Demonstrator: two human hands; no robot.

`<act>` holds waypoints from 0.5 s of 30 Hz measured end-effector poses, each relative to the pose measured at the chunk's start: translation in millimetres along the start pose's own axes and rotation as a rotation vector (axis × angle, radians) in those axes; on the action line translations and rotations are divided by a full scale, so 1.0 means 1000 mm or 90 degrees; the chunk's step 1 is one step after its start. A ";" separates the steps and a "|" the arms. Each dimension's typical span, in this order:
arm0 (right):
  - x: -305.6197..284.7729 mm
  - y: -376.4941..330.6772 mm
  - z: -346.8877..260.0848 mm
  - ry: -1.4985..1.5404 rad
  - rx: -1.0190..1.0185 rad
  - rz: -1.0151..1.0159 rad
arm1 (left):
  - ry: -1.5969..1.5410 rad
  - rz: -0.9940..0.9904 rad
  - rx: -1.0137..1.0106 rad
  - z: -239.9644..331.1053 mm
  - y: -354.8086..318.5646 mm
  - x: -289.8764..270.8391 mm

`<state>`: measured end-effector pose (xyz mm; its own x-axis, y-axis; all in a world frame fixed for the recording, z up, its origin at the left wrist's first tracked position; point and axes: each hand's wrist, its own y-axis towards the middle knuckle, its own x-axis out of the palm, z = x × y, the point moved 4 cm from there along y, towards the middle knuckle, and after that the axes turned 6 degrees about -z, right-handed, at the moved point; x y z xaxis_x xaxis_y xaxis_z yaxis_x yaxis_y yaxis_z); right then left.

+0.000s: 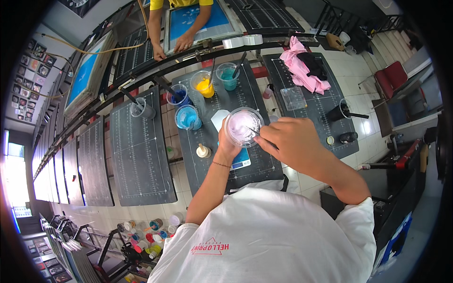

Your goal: The person pours paint from a bottle into a cup on a scale, adds liquid from a smaller bottle, and then stirs the mixture with a stick in a larger container.

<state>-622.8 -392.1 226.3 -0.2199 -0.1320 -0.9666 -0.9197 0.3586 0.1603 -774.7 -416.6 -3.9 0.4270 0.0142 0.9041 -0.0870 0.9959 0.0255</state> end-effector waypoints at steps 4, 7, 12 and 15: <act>-0.004 0.000 0.001 0.048 0.013 0.060 | 0.021 0.037 -0.016 0.005 0.002 0.007; 0.015 -0.005 0.007 0.106 0.058 0.035 | 0.053 0.087 -0.038 0.007 0.004 0.021; 0.025 -0.006 0.016 0.114 0.218 0.058 | 0.072 0.200 -0.039 0.008 0.003 0.029; 0.019 -0.007 -0.001 0.272 0.080 0.035 | 0.061 0.142 -0.040 0.003 0.002 0.018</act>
<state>-620.5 -397.9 207.0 -0.4061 -0.4705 -0.7834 -0.8621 0.4816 0.1576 -769.4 -414.9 13.6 0.4875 0.2390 0.8398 -0.1330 0.9709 -0.1991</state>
